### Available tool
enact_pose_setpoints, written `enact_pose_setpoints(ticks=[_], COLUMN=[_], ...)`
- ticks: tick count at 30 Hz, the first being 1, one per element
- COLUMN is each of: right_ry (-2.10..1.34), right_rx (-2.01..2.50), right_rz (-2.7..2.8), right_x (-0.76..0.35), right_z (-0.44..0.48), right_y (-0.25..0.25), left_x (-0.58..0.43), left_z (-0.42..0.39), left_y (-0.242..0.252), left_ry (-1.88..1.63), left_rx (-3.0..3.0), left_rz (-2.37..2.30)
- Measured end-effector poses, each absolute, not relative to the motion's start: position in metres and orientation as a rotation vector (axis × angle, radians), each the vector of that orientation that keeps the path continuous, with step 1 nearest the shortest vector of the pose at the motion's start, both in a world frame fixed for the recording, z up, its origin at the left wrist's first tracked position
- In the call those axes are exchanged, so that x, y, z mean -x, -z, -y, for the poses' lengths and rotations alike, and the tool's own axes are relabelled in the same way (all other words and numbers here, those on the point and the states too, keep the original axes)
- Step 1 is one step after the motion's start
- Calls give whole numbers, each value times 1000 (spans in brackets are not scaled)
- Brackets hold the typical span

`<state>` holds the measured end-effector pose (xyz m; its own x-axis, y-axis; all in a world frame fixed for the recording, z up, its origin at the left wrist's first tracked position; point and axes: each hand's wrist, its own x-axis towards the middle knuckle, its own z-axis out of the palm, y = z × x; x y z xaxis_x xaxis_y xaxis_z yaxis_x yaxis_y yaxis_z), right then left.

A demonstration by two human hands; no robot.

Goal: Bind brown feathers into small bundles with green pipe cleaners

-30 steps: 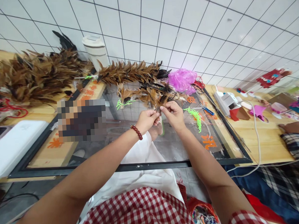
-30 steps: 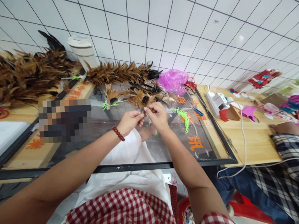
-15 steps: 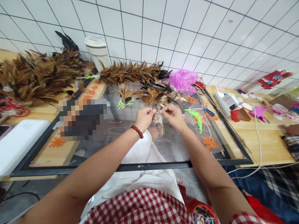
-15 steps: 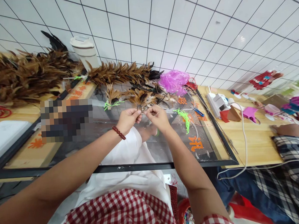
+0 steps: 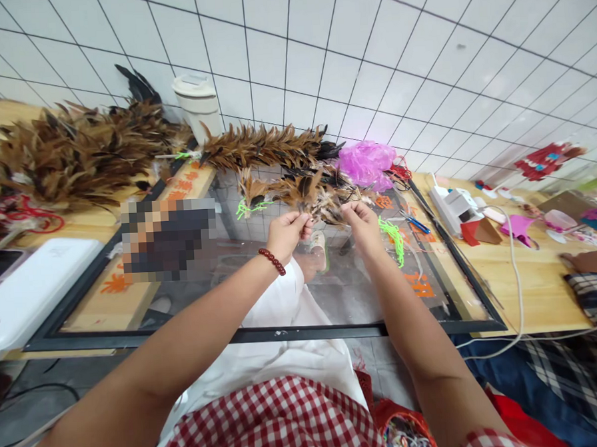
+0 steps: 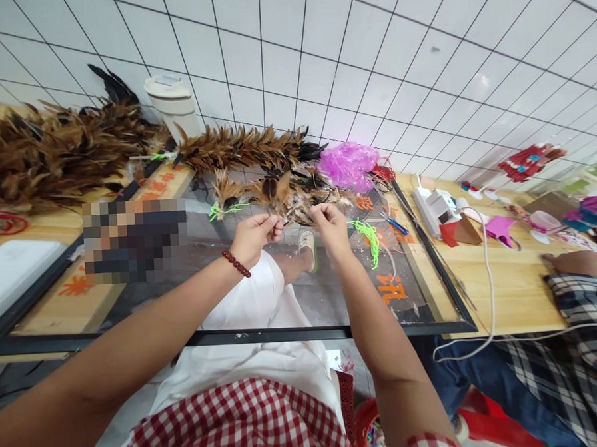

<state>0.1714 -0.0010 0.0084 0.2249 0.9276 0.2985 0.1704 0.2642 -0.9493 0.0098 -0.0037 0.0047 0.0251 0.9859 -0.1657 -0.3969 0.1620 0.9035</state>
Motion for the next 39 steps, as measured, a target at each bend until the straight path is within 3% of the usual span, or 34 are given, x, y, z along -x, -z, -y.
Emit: enact_pose_setpoints(ticks=[5,10,18,23,39], right_ry=[-1066,-1152,-874,-1003,-896], right_rx=[1086,1074,1121,1067,1082], right_rz=[1168,1279,1014,896,1297], right_x=[-162,-159,-167,-165,-130], right_z=[4,7,-2,-4,16], right_y=[-9,-6,-5,-3,9], left_x=[-7,-5,-7,-3,-10], left_z=[1,2,0,-3,5], left_y=[-7,-8,-6,-8,-4], left_ry=[-1384,-1355,-1318,-1355,-1266], left_rx=[-923,-1140,-845,-558,-488], left_rz=[-978,-961,-981,-877,-690])
